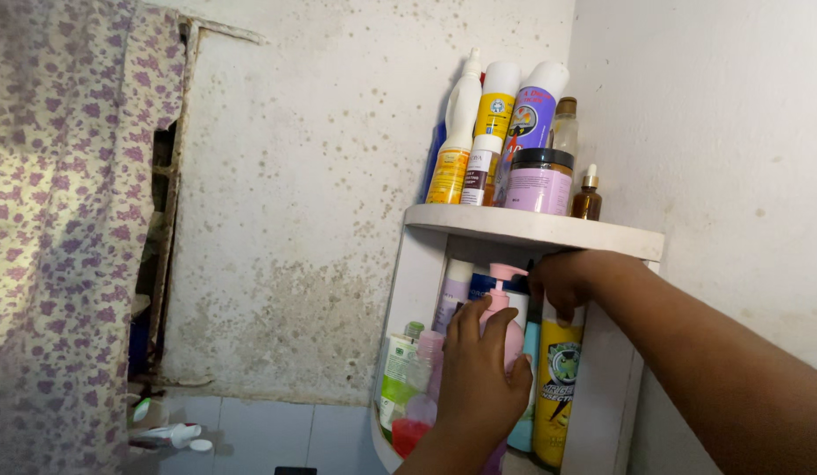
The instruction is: The person rearranges personal care items on a two-tier bathroom corner shelf. They move bottles and tubes between the upper and lower shelves, adjusting positions to fit them neatly.
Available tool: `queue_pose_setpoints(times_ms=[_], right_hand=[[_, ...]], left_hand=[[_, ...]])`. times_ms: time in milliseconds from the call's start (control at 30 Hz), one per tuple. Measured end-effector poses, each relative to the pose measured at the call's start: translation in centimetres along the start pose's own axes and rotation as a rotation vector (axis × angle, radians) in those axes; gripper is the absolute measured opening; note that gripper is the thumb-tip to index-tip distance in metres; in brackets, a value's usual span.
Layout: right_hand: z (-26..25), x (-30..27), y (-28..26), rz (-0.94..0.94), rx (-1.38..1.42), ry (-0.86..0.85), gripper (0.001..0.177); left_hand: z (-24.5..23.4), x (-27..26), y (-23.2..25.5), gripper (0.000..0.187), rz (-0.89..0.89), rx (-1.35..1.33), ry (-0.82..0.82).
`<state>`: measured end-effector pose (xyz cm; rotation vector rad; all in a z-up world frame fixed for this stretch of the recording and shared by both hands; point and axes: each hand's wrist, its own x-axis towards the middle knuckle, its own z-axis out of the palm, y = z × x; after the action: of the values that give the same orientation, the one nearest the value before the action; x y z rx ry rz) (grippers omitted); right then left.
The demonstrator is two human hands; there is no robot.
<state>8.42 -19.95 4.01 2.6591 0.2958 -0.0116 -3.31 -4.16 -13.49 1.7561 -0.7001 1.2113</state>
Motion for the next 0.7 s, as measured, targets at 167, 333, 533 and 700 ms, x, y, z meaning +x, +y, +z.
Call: queue_pose_setpoints(times_ms=[167, 333, 533, 700], right_hand=[[-0.7, -2.3, -1.3, -0.035, 0.062, 0.088, 0.074], [-1.0, -7.3, -2.6, 0.044, 0.215, 0.232, 0.078], [-1.2, -11.0, -4.0, 0.100, 0.373, 0.307, 0.072], [-1.6, -12.9, -4.6, 0.152, 0.720, 0.264, 0.056]], left_hand=[[-0.2, 0.5, 1.0, 0.049, 0.083, 0.065, 0.061], [0.6, 0.7, 2.2, 0.055, 0.017, 0.148, 0.062], [1.4, 1.0, 3.4, 0.109, -0.053, 0.079, -0.034], [1.2, 1.7, 4.8, 0.132, -0.205, -0.044, -0.135]])
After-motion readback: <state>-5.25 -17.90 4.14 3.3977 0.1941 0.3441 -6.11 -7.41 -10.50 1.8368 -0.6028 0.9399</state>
